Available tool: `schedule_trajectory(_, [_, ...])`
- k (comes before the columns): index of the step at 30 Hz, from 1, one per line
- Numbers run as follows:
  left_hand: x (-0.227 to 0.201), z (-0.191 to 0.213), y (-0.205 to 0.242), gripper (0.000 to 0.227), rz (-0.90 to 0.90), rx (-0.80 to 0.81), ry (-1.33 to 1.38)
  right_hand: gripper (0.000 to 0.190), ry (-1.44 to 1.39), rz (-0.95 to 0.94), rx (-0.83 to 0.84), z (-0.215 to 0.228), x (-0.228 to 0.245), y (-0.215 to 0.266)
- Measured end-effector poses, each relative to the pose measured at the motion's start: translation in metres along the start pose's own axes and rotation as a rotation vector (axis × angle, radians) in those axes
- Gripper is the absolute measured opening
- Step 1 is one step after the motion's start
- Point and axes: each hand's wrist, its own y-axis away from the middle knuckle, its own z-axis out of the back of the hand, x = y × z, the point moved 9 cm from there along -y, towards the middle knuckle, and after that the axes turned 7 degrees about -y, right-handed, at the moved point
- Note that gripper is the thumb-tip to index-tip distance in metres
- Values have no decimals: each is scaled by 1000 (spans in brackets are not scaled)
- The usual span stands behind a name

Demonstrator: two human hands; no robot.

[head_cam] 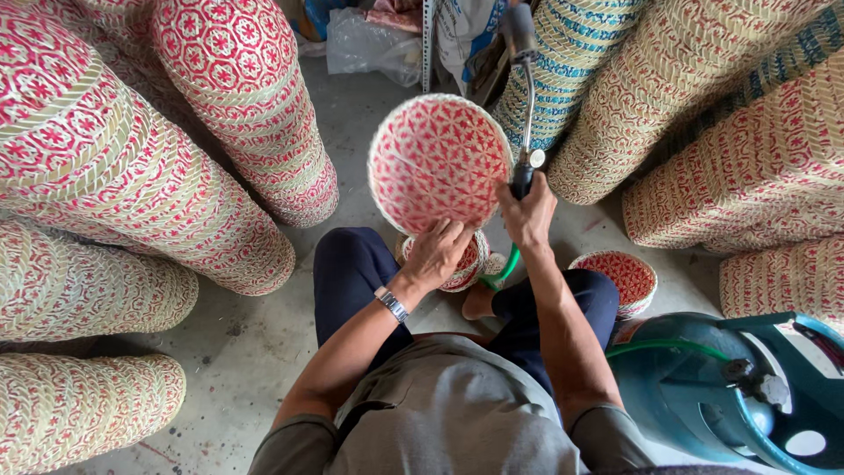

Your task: The person uses a blowtorch to apply heat to the surface of woven baskets. They pick up each basket, rotate it while applying the flame to the exterior and interior, and then place it back into a stack.

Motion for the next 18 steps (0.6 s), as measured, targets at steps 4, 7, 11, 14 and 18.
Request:
schedule_trajectory(4, [36,38,-19,76,168,-181,217,35,123,126,14,26,4,-14])
schedule_trajectory(7, [100,50,-32,69,316,-165,115,37,213,56,136,37,-2,-11])
schedule_trajectory(11, [139,-10,-24,65,336,304,382,37,170,183,227,33,17,1])
schedule_trajectory(14, [151,-55,6,37,427,371,447,39,139,218,230,29,22,7])
schedule_trajectory(18, [177,-96,53,25,662,375,579,33,165,129,190,42,21,10])
